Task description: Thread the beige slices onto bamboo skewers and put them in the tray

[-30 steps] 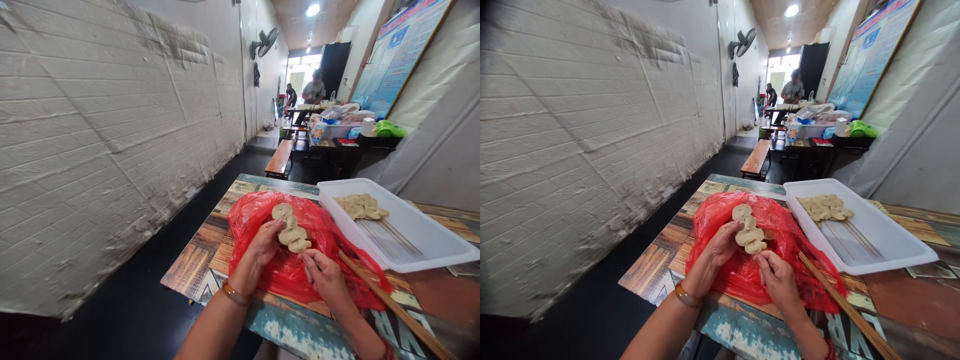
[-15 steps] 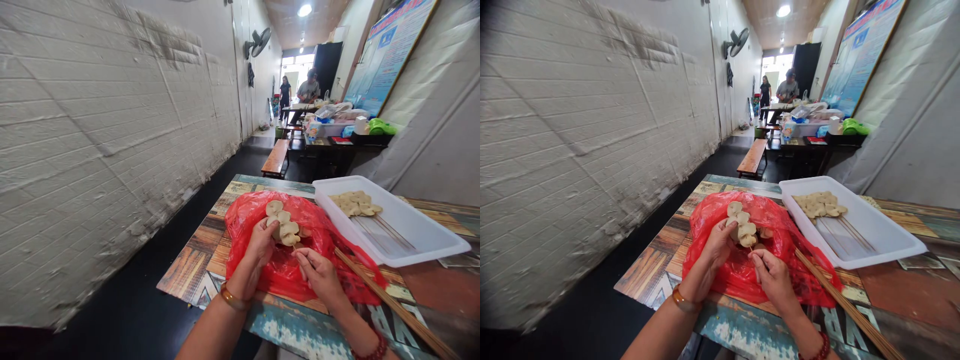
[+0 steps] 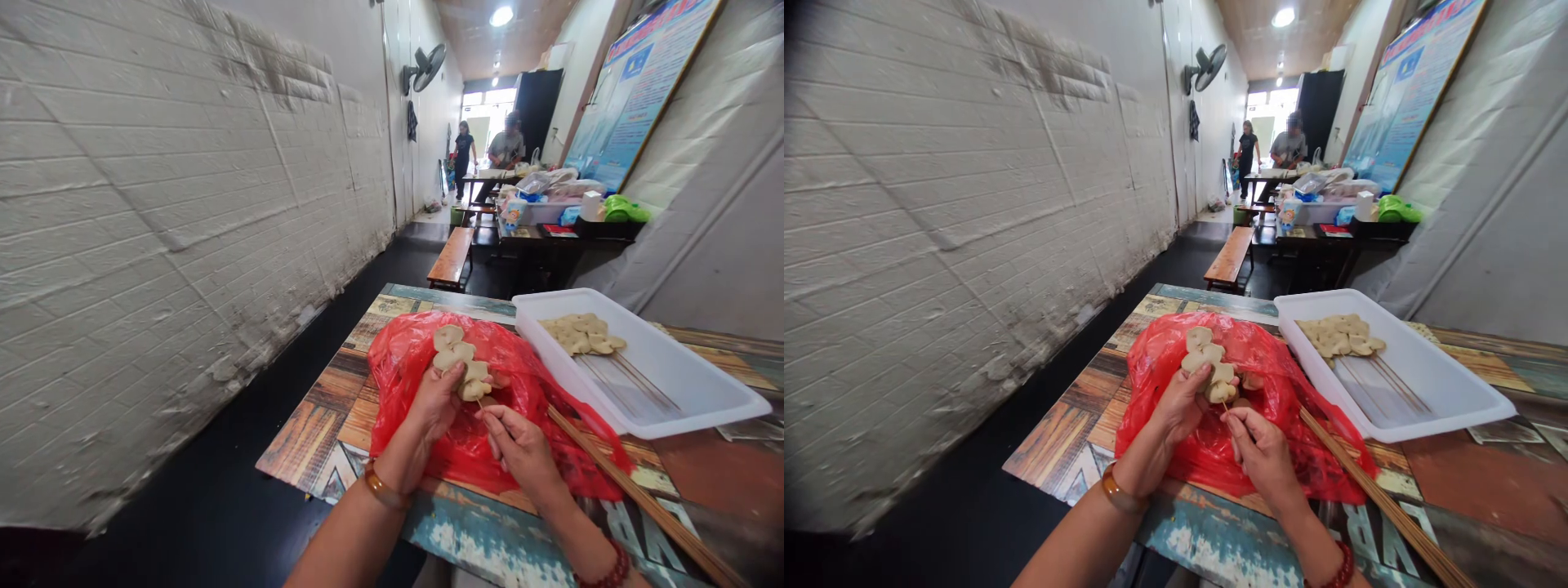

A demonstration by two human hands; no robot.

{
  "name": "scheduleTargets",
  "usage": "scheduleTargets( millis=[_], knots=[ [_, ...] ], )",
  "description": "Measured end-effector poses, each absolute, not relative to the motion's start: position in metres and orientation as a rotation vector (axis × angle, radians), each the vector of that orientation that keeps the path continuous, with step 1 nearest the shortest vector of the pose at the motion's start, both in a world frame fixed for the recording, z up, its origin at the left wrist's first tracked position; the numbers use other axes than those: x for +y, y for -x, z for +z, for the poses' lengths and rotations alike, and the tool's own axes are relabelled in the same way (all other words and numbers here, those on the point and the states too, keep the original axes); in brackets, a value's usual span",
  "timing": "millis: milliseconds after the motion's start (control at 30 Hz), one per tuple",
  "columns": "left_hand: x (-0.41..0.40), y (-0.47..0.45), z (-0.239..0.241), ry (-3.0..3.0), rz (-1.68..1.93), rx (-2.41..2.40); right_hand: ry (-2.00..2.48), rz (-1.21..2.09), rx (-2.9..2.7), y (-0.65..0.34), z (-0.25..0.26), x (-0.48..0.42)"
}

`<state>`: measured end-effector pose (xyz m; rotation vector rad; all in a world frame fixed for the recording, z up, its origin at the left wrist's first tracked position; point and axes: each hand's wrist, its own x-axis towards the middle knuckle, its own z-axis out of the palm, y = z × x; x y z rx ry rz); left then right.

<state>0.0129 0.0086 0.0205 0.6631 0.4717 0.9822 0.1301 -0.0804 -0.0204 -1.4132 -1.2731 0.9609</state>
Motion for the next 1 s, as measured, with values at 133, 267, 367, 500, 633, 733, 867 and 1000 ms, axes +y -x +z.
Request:
scheduleTargets(
  millis=[133,267,367,500,633,733,867,1000],
  knots=[
    [0.010,-0.015,0.020,-0.669,1.052,0.536,1.451,0.855,-1.347,-0.129,-0.021,-0.080],
    [0.009,-0.018,0.018,-0.686,1.070,0.538,1.454,0.827,-1.343,-0.128,-0.021,-0.081],
    [0.008,-0.020,0.017,-0.686,1.076,0.524,1.470,0.795,-1.343,-0.127,-0.021,-0.081],
    [0.005,-0.021,0.017,-0.688,1.067,0.510,1.492,0.770,-1.339,-0.127,-0.020,-0.082],
    [0.003,-0.022,0.017,-0.699,1.057,0.508,1.497,0.752,-1.338,-0.128,-0.018,-0.082],
    [0.002,-0.022,0.017,-0.710,1.053,0.503,1.501,0.740,-1.325,-0.128,-0.017,-0.082],
    [0.000,-0.023,0.017,-0.712,1.046,0.522,1.499,0.763,-1.302,-0.127,-0.018,-0.082],
    [-0.001,-0.024,0.017,-0.702,1.030,0.505,1.476,0.785,-1.293,-0.128,-0.017,-0.082]
  ],
)
